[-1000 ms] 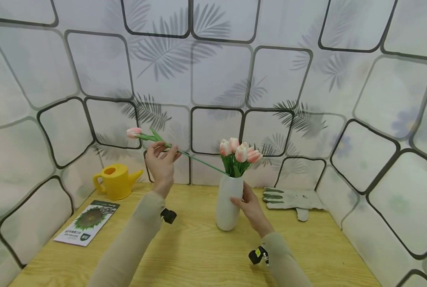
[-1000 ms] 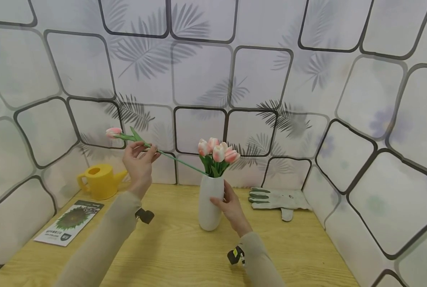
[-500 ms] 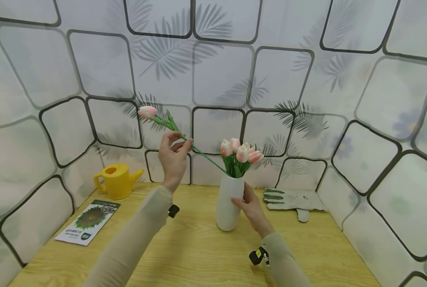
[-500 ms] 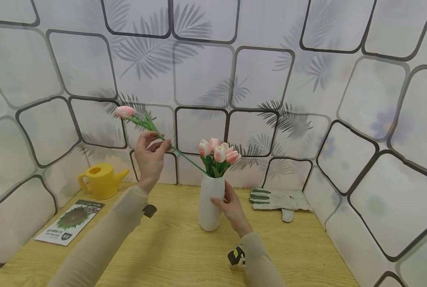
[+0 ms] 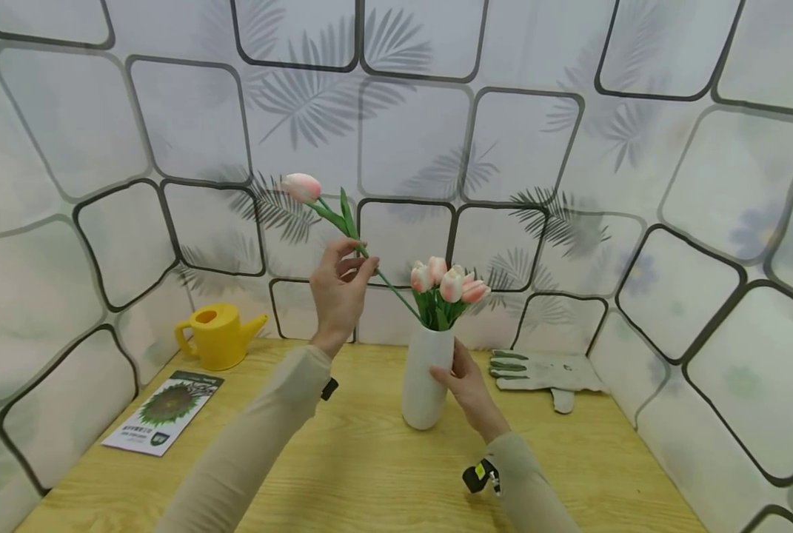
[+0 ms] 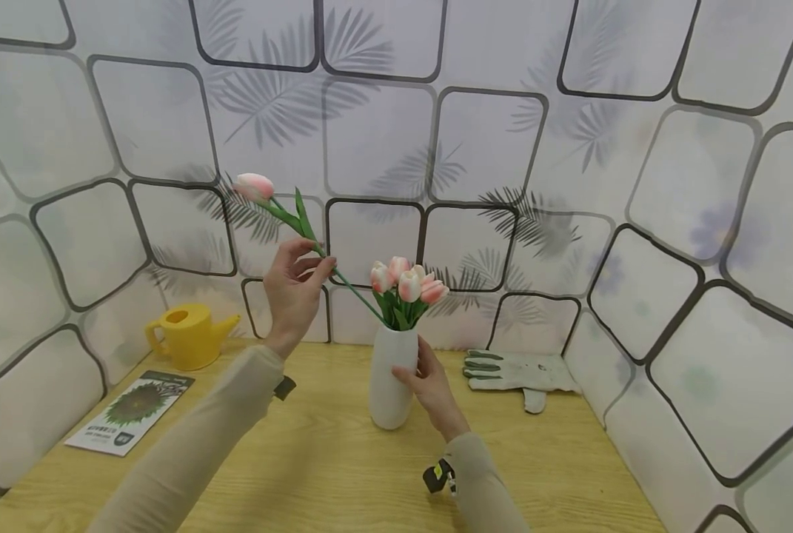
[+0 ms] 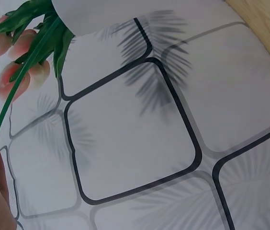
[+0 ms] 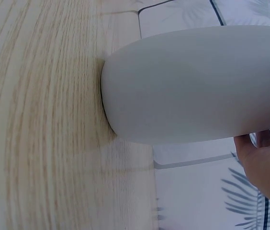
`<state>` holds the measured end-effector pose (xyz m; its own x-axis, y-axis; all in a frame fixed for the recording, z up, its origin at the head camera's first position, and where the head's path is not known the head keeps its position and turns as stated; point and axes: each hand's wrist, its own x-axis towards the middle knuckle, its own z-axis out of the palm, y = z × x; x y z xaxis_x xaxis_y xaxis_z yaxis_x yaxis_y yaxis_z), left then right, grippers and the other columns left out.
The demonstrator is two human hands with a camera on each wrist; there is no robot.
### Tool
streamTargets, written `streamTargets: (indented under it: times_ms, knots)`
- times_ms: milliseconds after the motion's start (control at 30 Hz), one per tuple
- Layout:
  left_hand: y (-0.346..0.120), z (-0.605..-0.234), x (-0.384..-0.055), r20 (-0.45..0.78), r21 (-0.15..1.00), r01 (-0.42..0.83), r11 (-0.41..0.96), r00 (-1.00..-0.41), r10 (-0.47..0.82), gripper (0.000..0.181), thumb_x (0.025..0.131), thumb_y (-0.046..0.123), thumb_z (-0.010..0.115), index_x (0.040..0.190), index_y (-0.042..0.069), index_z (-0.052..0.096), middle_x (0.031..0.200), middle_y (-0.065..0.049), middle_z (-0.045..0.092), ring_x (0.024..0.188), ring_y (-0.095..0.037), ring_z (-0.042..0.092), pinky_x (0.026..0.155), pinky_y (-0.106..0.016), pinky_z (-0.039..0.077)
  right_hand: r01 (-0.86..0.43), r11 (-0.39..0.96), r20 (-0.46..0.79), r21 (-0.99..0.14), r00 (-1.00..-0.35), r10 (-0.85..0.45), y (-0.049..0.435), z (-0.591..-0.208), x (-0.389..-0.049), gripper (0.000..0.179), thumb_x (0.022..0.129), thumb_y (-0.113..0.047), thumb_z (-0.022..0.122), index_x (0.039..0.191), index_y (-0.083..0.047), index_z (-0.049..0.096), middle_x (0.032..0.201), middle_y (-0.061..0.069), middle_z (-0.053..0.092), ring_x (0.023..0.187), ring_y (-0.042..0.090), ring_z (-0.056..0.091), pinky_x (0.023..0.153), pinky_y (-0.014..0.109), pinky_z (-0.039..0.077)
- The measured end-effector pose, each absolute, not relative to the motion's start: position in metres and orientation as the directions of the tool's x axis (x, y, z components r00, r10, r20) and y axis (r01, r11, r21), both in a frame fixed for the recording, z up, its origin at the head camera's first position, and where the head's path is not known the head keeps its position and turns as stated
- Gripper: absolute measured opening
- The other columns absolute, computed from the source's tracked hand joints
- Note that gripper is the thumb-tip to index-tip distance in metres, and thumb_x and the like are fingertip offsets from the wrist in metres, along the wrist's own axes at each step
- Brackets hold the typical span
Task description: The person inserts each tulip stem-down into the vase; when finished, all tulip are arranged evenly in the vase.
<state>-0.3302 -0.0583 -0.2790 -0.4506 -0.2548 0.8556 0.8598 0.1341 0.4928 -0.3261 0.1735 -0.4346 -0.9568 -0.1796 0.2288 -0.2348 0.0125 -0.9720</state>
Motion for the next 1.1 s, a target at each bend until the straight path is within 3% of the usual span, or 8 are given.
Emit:
streamTargets:
  times_ms: [167, 400, 533, 933, 1100]
  knots:
    - [-0.052, -0.282, -0.327, 0.891, 0.443, 0.879, 0.178, -0.41, -0.193, 0.026, 0.088, 0.006, 0.073, 0.112, 0.003, 0.063, 0.108, -0.011, 0.07, 0.081, -0.024, 0.073, 0.068, -0.025, 0.06, -0.224, 0.015, 0.218, -0.974, -0.958, -0.186, 0.174, -0.434, -0.326, 0.079, 0.095, -0.018, 0.066, 0.158, -0.016, 0.016, 0.159, 0.011, 0.029, 0.146, 0.031, 0.031, 0.118, 0.055, 0.027]
    - [-0.047, -0.276, -0.324, 0.948, 0.318, 0.911, 0.264, -0.299, -0.11, 0.026, 0.088, 0.006, 0.072, 0.112, 0.001, 0.064, 0.099, -0.014, 0.072, 0.08, -0.024, 0.073, 0.069, -0.028, 0.061, -0.235, 0.015, 0.228, -0.972, -0.957, -0.181, 0.174, -0.434, -0.326, 0.08, 0.095, -0.02, 0.066, 0.158, -0.017, 0.016, 0.159, 0.011, 0.03, 0.146, 0.032, 0.031, 0.117, 0.056, 0.028]
    - [-0.044, -0.273, -0.324, 0.962, 0.271, 0.918, 0.29, -0.263, -0.067, 0.025, 0.087, 0.005, 0.073, 0.111, 0.002, 0.065, 0.1, -0.013, 0.072, 0.08, -0.025, 0.073, 0.068, -0.03, 0.061, -0.218, 0.01, 0.213, -0.976, -0.962, -0.172, 0.173, -0.434, -0.326, 0.081, 0.094, -0.022, 0.068, 0.158, -0.02, 0.017, 0.159, 0.009, 0.03, 0.146, 0.031, 0.032, 0.117, 0.055, 0.028]
    - [-0.033, -0.289, -0.325, 0.966, 0.215, 0.909, 0.357, -0.252, 0.058, 0.009, 0.093, 0.005, 0.066, 0.102, 0.002, 0.068, 0.092, -0.011, 0.073, 0.077, -0.019, 0.073, 0.07, -0.024, 0.06, -0.216, 0.022, 0.208, -0.976, -0.961, -0.181, 0.172, -0.434, -0.326, 0.081, 0.094, -0.022, 0.068, 0.158, -0.02, 0.017, 0.159, 0.011, 0.03, 0.145, 0.033, 0.031, 0.117, 0.057, 0.029]
    - [-0.03, -0.297, -0.326, 0.955, 0.246, 0.906, 0.343, -0.288, 0.075, 0.008, 0.094, 0.004, 0.065, 0.099, 0.0, 0.068, 0.093, -0.011, 0.072, 0.079, -0.019, 0.072, 0.073, -0.024, 0.06, -0.227, 0.019, 0.22, -0.974, -0.959, -0.176, 0.173, -0.434, -0.326, 0.08, 0.094, -0.02, 0.067, 0.158, -0.018, 0.018, 0.159, 0.011, 0.031, 0.145, 0.033, 0.032, 0.116, 0.057, 0.029]
